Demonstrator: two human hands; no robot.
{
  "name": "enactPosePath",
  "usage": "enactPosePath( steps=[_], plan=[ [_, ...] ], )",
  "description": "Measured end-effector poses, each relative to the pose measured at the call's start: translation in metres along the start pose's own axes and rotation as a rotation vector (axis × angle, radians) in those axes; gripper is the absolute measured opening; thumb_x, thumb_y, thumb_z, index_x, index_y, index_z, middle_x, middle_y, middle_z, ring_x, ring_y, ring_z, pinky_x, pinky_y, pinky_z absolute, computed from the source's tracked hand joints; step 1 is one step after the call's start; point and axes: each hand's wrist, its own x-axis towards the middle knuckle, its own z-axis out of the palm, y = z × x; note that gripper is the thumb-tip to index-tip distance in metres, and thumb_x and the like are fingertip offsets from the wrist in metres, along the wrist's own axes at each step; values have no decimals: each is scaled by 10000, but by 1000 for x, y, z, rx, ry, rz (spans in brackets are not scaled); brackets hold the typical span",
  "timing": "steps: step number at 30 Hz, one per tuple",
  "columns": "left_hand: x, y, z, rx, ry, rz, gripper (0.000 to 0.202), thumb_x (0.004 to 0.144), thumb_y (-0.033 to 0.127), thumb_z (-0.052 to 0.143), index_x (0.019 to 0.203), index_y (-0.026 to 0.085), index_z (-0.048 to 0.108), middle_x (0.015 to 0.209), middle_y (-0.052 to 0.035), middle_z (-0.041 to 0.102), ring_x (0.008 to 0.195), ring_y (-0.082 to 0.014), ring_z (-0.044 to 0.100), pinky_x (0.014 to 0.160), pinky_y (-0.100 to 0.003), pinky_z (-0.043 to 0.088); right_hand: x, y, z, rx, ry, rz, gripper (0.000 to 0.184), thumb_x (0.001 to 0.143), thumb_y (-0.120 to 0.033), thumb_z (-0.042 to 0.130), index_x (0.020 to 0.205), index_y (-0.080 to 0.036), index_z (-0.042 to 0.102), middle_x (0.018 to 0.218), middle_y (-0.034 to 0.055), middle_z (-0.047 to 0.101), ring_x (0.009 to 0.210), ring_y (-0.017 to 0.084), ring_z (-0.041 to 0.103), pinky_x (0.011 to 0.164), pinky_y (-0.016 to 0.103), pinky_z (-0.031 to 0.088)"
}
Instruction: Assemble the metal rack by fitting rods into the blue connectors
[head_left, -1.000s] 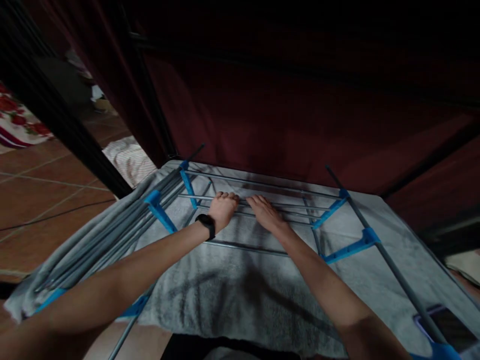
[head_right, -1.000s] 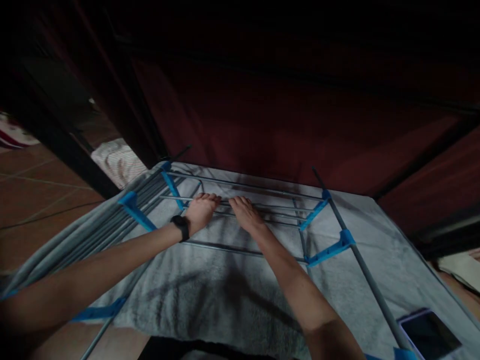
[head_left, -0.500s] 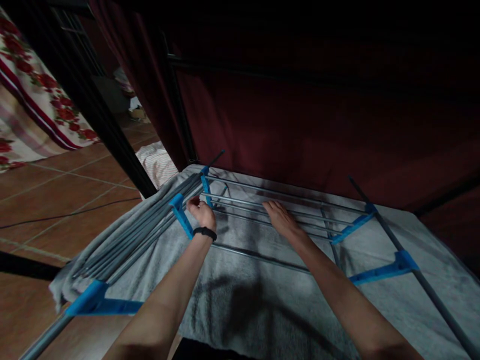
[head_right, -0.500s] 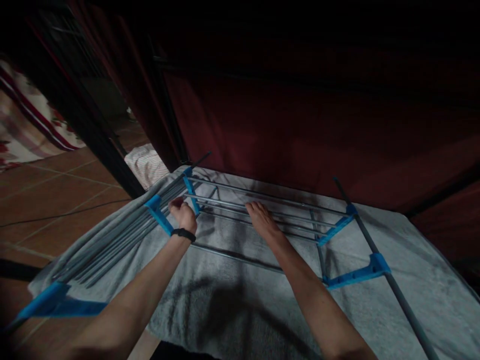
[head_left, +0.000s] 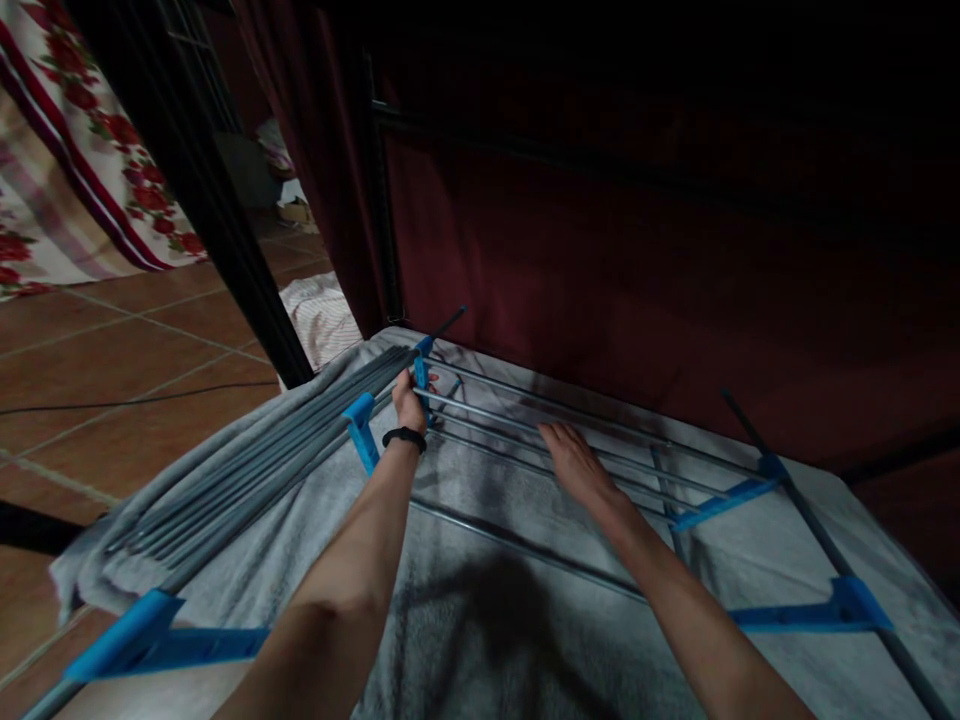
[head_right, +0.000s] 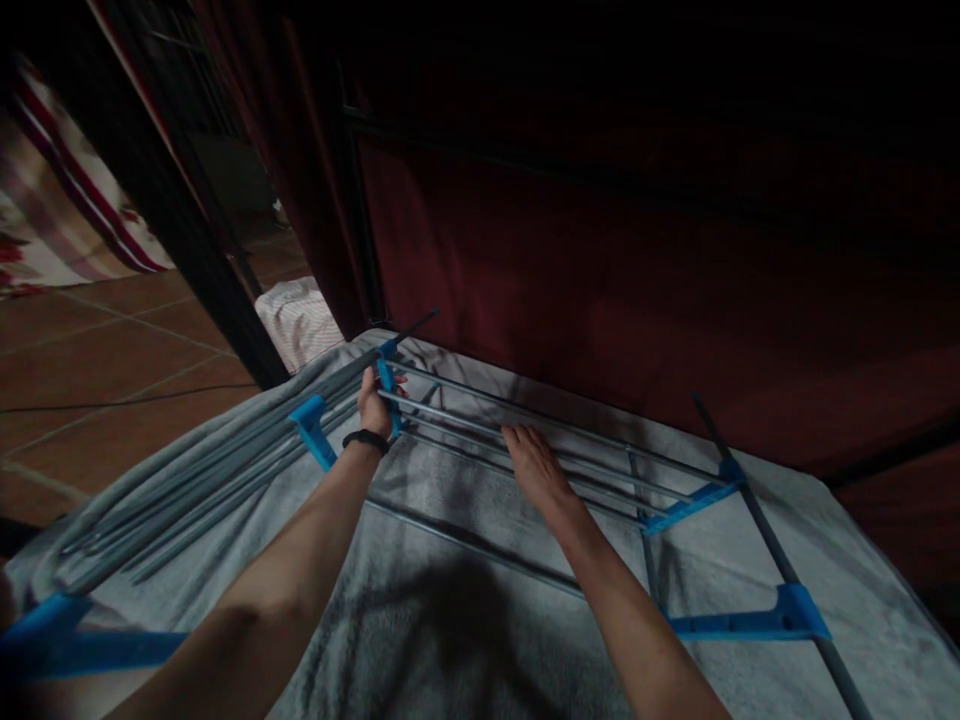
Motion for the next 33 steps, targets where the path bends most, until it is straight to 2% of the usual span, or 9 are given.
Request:
enactPosePath(
  steps=[4,9,13,16,21,24,27,33],
  plan=[
    [9,-3,-4,140,4,47,602,808,701,437,553,174,578,468,-7,482,417,-100,416,431,-232,330,2,2,3,-18,-14,3,539,888,14,283,1328,-167,537,1224,127,613,1169,230,533,1016,376,415],
    [14,-8,-4,196,26,100,633,875,679,345,479,207,493,420,-9,422,403,-112,388,429,-243,332,2,5,6,-29,-10,-9,565,874,28,275,1331,-179,534,1234,128,618,1156,225,545,1024,372,411],
    [15,-12,0,144,67,95,607,876,680,359,481,225,433,424,-7,413,389,-119,368,416,-259,318,8,1,1,-53,-8,-3,410,950,-99,353,1317,-156,528,1213,140,626,1130,239,563,990,380,436],
    [14,-11,2,157,108,60,617,878,687,346,471,228,416,420,-7,396,384,-123,363,403,-268,295,26,-19,-7,-51,5,-48,371,991,-208,377,1336,-157,504,1228,153,615,1115,253,574,979,383,443],
    [8,-7,3,179,85,73,620,897,659,330,468,220,413,421,-4,382,392,-110,351,415,-264,287,84,-80,-10,-40,-19,-200,367,1000,-164,293,1296,-154,510,1160,145,629,993,241,623,887,360,479],
    [5,-4,4,119,75,75,588,885,658,365,502,215,421,455,1,410,402,-102,340,417,-260,284,117,-107,-3,-9,-24,-203,359,1008,-194,298,1304,-165,500,1182,146,621,974,236,642,812,343,504],
    [5,-2,2,77,45,86,525,859,633,457,558,203,471,506,4,454,435,-99,378,427,-250,304,135,-115,5,10,-76,-207,415,1013,-202,281,1397,-208,438,1205,126,631,934,226,666,774,337,512],
    [11,-2,-2,-42,6,42,426,813,605,567,712,192,529,571,29,488,448,-89,404,412,-232,298,141,-106,4,33,-134,-264,551,1004,-188,294,1548,-262,241,1166,101,681,946,226,681,801,333,488]
  ],
)
